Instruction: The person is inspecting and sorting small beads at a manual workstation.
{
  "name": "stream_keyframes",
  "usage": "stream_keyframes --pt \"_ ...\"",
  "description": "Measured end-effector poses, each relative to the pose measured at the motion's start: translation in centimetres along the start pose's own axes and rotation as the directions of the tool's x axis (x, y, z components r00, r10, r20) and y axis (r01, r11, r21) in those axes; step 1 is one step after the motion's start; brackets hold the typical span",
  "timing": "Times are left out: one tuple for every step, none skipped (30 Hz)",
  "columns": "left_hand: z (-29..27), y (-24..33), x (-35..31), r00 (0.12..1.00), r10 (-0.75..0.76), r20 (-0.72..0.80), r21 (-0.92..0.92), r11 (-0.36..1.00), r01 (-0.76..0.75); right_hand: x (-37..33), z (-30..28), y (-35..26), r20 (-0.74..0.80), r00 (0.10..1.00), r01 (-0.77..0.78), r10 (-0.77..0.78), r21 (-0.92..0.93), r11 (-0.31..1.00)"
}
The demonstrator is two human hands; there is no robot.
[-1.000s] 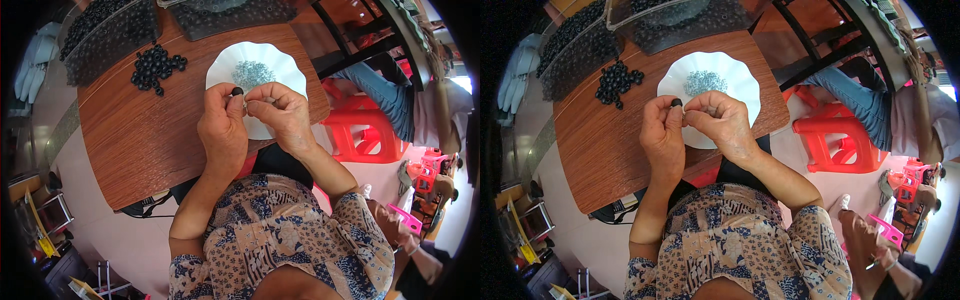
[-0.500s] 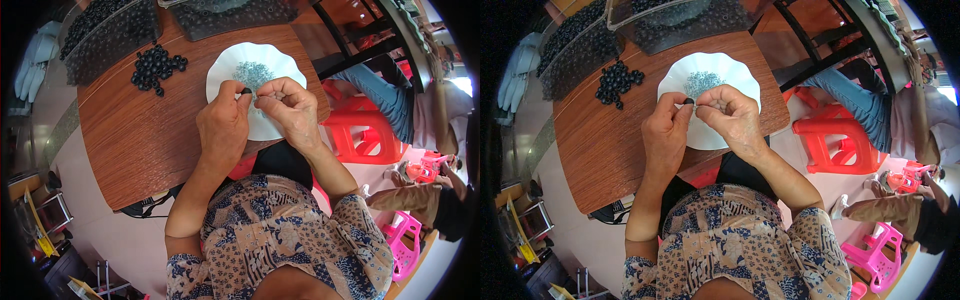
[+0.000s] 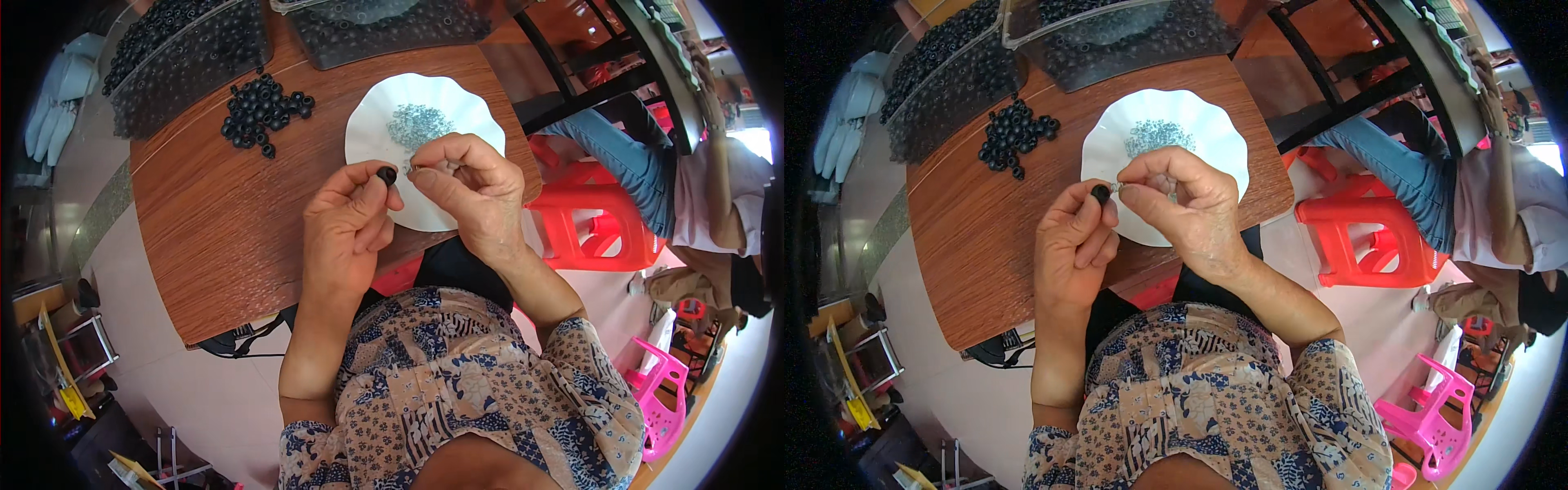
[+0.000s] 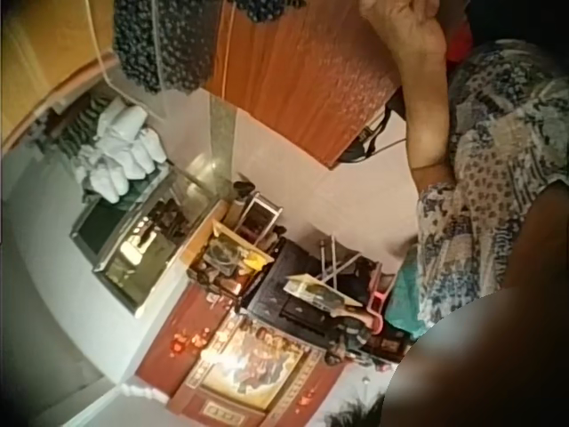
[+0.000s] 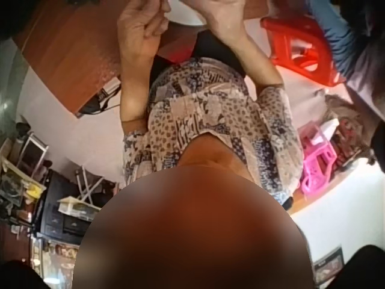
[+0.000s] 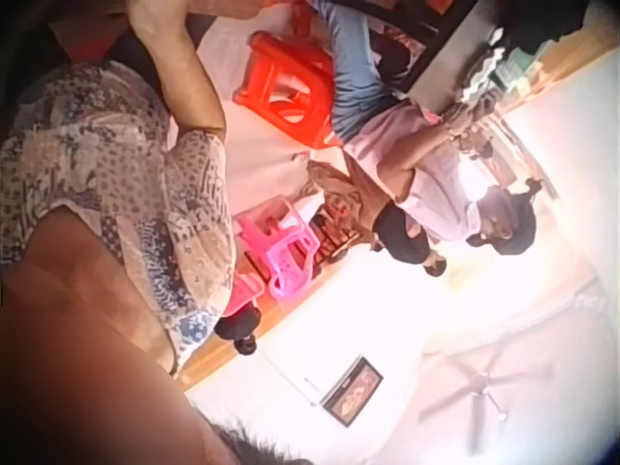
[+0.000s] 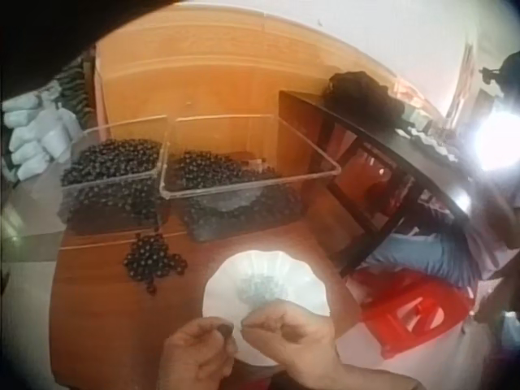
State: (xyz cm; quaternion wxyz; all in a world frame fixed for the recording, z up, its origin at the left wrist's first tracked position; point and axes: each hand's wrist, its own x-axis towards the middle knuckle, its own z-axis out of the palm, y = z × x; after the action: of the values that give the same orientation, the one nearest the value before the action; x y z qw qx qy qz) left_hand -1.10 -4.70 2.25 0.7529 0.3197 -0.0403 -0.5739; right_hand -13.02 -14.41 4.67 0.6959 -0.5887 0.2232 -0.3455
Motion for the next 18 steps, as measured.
stream_keyframes --pt "-0.2 -0.1 -0.2 1.0 0.005 -0.002 -0.002 1.0 -0.005 -0.1 0.5 -0.3 0.019 1.0 0.003 -0.003 0.014 1.0" --pt "-0.3 -0.2 -0.3 1.0 0.006 0.03 -0.026 1.0 -0.005 -0.2 0.8 -0.5 0.038 0.999 0.006 -0.007 0.027 1.0" --pt "-0.4 -0.2 -0.4 0.998 0.007 0.062 -0.051 0.999 -0.004 -0.2 0.9 -0.5 0.042 0.999 0.006 -0.007 0.026 1.0" --pt "-0.5 -0.2 -0.5 0.998 0.011 0.062 -0.054 0.999 -0.008 -0.2 1.0 -0.4 0.058 0.998 0.026 -0.024 -0.034 0.999" --pt "-0.5 -0.2 -0.6 0.998 0.018 0.055 -0.043 0.999 -0.016 -0.2 1.1 -0.4 0.075 0.996 0.048 -0.041 -0.093 0.995" --pt "-0.6 -0.1 -0.7 0.999 0.025 0.049 -0.033 0.999 -0.023 -0.2 1.2 -0.3 0.08 0.996 0.048 -0.04 -0.095 0.994" --pt "-0.6 -0.1 -0.8 0.998 0.028 0.048 -0.036 0.999 -0.027 -0.2 1.2 -0.2 0.086 0.995 0.065 -0.054 -0.134 0.989" --pt "-0.6 -0.1 -0.9 0.999 0.03 0.043 -0.034 0.999 -0.029 -0.2 1.2 -0.1 0.094 0.993 0.083 -0.068 -0.172 0.982" --pt "-0.6 0.0 -1.0 0.999 0.032 0.038 -0.033 0.999 -0.031 -0.2 1.3 -0.1 0.099 0.993 0.084 -0.067 -0.173 0.981" --pt "-0.6 0.0 -1.1 0.999 0.036 0.037 -0.035 0.999 -0.035 -0.2 1.4 -0.1 0.112 0.99 0.115 -0.09 -0.237 0.965" --pt "-0.7 0.0 -1.1 0.999 0.039 0.031 -0.029 0.999 -0.038 -0.2 1.4 -0.1 0.127 0.986 0.146 -0.112 -0.3 0.943" --pt "-0.7 -0.1 -1.2 0.999 0.042 0.024 -0.023 0.999 -0.041 -0.2 1.5 -0.1 0.131 0.985 0.147 -0.112 -0.301 0.942" --pt "-0.7 -0.2 -1.3 0.999 0.045 0.023 -0.025 0.999 -0.044 -0.2 1.5 -0.2 0.161 0.97 0.234 -0.184 -0.405 0.884" --pt "-0.7 -0.2 -1.3 0.999 0.041 0.024 -0.034 0.999 -0.041 -0.2 1.6 -0.2 0.199 0.947 0.318 -0.251 -0.499 0.806" --pt "-0.7 -0.3 -1.4 0.999 0.038 0.024 -0.043 0.998 -0.037 -0.1 1.6 0.0 0.203 0.946 0.321 -0.251 -0.497 0.806" --pt "-0.7 -0.2 -1.4 0.999 0.042 0.022 -0.044 0.998 -0.041 0.1 1.4 0.5 0.27 0.881 0.47 -0.387 -0.577 0.668" --pt "-0.7 -0.2 -1.5 0.999 0.029 0.021 -0.058 0.998 -0.028 0.2 1.4 0.7 0.351 0.791 0.595 -0.5 -0.632 0.497" --pt "-0.8 -0.2 -1.6 1.0 0.017 0.02 -0.073 0.997 -0.015 0.1 1.5 0.7 0.356 0.79 0.598 -0.499 -0.628 0.498"
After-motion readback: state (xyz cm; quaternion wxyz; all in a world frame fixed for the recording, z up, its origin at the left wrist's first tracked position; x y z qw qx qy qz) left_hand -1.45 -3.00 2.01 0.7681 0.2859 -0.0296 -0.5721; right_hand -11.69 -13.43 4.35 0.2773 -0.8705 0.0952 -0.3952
